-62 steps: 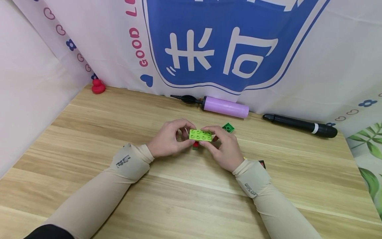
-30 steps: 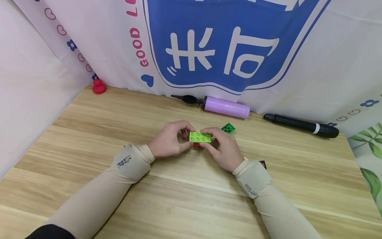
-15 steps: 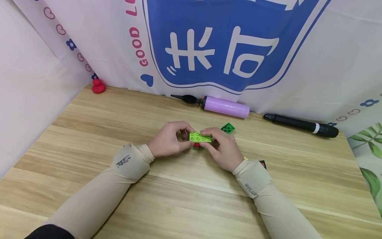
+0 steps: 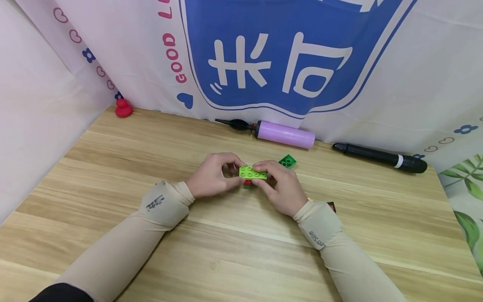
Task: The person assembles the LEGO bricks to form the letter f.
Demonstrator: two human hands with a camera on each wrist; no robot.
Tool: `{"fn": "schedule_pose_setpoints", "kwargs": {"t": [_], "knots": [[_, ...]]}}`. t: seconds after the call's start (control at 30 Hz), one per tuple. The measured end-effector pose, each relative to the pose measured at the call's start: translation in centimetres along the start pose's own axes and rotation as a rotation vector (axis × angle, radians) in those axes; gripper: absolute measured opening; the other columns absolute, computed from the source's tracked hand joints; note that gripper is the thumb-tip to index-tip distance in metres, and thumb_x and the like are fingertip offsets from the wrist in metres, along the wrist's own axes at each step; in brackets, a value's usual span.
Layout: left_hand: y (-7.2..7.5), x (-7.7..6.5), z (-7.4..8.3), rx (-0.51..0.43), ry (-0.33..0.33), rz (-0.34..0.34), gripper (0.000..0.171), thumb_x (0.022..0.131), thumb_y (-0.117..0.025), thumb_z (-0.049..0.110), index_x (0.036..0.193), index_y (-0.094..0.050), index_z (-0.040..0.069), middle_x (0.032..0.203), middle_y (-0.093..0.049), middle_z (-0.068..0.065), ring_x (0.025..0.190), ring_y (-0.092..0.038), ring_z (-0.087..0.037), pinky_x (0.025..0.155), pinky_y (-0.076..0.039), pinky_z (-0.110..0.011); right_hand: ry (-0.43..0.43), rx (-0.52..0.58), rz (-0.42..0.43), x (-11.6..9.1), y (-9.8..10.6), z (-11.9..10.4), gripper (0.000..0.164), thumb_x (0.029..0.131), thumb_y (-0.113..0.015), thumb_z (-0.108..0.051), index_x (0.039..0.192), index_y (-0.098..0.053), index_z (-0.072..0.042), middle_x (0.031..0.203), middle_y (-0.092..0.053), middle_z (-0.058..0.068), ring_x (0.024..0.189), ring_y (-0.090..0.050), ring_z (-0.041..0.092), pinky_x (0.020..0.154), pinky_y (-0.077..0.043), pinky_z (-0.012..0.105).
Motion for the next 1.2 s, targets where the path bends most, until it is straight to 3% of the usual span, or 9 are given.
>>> {"fn": "schedule_pose_setpoints", "kwargs": {"t": [1.2], "knots": [[0.09,-0.17,0.16,0.047,-0.031,0.031,0.024,0.082,-0.088,0.019,0.103,-0.078,0.014,0.092,-0.073,0.002,0.079,-0.066,-0.013,0.073,-0.054,-0.028,0.051,0.011,0.041,-0.01,-0.02,0.03,0.032,0.086,-0.086,-0.002,0.116,-0.077,-0.006,0.122,-0.077,0.009,0.105,-0.073,0.022,0.076,-0.059,0.03]]}}
Point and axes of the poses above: each hand's wrist, its own x-axis towards the middle knuckle, its own y-axis out of the back of the hand, z = x × y, the point moved 2 cm from there along x, towards the middle knuckle
